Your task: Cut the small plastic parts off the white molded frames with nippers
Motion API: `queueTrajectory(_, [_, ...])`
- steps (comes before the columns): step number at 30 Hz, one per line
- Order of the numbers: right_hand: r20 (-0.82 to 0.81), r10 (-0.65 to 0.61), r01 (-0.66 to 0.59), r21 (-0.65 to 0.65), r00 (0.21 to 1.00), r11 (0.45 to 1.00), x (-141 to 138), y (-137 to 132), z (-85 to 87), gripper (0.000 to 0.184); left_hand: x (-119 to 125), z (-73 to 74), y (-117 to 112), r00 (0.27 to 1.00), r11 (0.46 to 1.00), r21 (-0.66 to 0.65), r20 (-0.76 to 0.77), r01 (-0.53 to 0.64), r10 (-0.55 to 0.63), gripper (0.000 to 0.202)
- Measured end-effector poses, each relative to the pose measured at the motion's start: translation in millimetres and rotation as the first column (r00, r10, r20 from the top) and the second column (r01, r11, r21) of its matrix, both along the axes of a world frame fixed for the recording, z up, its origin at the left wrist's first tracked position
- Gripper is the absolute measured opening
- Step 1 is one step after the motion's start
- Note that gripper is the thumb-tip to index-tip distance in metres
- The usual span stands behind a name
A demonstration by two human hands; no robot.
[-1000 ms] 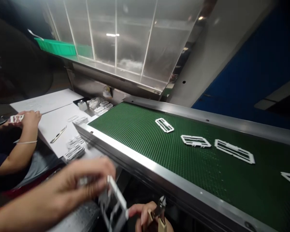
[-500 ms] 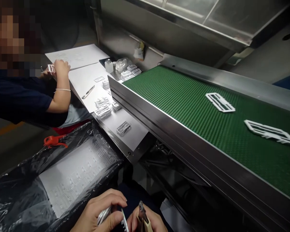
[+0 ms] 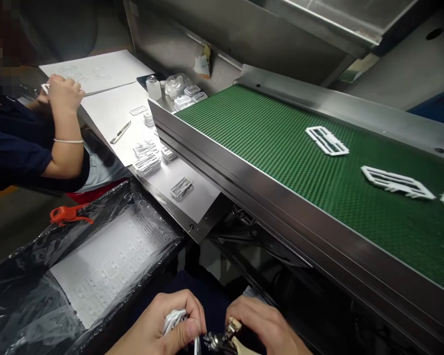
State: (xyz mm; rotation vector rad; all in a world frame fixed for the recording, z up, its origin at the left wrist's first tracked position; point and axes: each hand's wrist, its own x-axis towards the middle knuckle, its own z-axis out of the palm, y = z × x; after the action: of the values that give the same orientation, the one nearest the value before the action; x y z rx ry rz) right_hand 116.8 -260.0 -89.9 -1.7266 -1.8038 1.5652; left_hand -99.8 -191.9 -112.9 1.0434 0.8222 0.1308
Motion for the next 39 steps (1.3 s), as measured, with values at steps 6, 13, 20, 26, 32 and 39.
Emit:
queueTrajectory(6, [0.397,0.231,-0.264,0.028,0.888,0.964,17,17,38.1,0.027,6,8.1,15,0.989,0.985,-0.084,0.018,0.148,-0.147,0.040])
queueTrajectory(13, [0.446,0.311,-0.357,0.021,0.839,0.934,22,18,49.7,0.051,5,1.9,16,0.982,0.970,-0.158,0.063,0.187,-0.179,0.034])
queueTrajectory(20, [0.422,0.323,-0.368,0.028,0.847,0.929,31,8,41.0,0.059,7,3.9,17,0.976,0.971,-0.105,0.014,0.217,-0.217,0.034])
queueTrajectory(26, [0.438,0.377,-0.358,-0.130,0.816,0.925,16,23,56.9,0.056,9,7.6,21,0.956,0.955,-0.041,0.021,0.295,-0.294,0.032])
queueTrajectory(32, [0.446,0.397,-0.395,-0.102,0.802,0.913,16,26,60.7,0.052,14,9.7,24,0.944,0.942,-0.058,0.030,0.330,-0.329,0.026])
queueTrajectory(39, [0.512,0.378,-0.442,0.003,0.771,0.897,10,28,55.2,0.016,16,7.6,21,0.944,0.940,-0.092,0.051,0.330,-0.326,0.025])
